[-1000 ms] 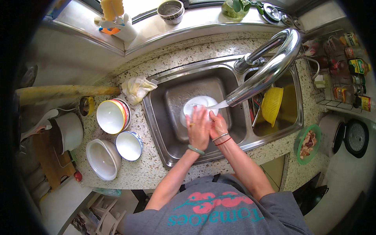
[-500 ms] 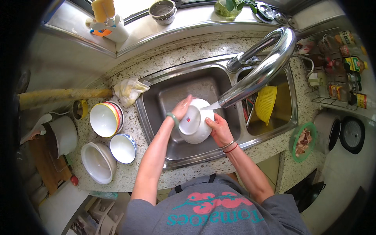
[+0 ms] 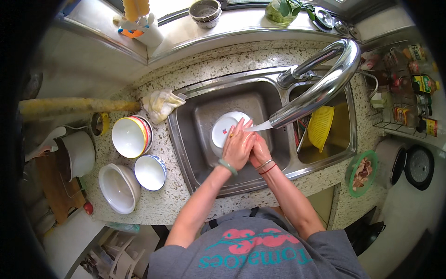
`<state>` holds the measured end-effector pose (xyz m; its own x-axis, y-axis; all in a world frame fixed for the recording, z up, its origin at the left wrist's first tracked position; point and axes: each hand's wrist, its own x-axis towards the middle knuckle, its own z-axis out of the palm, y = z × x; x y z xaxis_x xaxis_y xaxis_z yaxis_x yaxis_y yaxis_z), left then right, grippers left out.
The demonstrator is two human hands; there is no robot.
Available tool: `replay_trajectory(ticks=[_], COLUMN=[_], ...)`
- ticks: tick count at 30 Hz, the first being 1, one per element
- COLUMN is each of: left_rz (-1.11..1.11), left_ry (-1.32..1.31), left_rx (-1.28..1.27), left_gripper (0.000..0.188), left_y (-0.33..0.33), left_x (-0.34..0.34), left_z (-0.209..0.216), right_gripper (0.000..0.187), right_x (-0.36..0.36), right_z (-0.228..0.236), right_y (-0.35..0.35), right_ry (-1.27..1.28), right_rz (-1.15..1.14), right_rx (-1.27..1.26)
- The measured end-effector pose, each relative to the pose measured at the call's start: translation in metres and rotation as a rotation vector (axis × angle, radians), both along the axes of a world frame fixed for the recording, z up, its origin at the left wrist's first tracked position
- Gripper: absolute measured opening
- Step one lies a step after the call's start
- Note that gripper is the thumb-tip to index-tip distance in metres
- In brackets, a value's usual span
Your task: The person washes a white plate and a white bowl under running water in a kitchen sink. They then rinse a yellow colander and place raw meat chunks into it, washing the meat under the tap. Finally, the person washes a green bowl, a pair of tongs, and a set of chopsticks.
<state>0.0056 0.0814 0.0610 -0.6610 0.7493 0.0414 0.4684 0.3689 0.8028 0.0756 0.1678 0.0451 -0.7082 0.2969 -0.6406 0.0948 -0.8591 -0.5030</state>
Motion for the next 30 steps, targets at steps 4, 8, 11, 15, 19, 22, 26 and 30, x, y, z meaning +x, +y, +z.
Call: replay_trajectory(ticks=[4,8,11,15,19,22,26,30], left_rz=[-0.184,-0.34,0.071,0.333,0.644,0.499,0.674,0.734], left_ry=[-0.048,-0.092,-0.949,-0.831,-0.888,-1.073,-1.375,-1.382], left_rx=[-0.131,-0.132,-0.034,0.157,0.33,0.256,0.505,0.431], left_gripper=[0.029,0.033,0.051,0.052,0.059,0.066,0.073,0.048], left_y=[0.021,0.025,-0.005,-0.035,-0.043,-0.04,-0.033,-0.04], left_x=[-0.032,-0.065,-0.072,-0.042,0.039,0.063,-0.003,-0.011], left_z=[-0.011,-0.051,-0.083,-0.093,-0.1,-0.084,-0.013,-0.054], right_gripper=[0.033,0.035,0.035,0.031,0.023,0.018,0.027,0.031], right_x=[0.012,0.015,0.013,0.007,-0.007,-0.015,-0.002,0.01], right_z=[0.017,0.035,0.045,0.037,-0.003,-0.029,-0.006,-0.01], right_y=[0.009,0.014,0.016,0.005,-0.016,-0.019,-0.02,-0.002], right_ry=[-0.046,-0.033,0.025,-0.059,-0.05,-0.089,0.054,0.265], right_rz=[0.198,0.181,0.127,0.11,0.086,0.241,0.612,0.804], right_rx=[0.127,0.074,0.072,0.202,0.517,0.821,1.414,1.939])
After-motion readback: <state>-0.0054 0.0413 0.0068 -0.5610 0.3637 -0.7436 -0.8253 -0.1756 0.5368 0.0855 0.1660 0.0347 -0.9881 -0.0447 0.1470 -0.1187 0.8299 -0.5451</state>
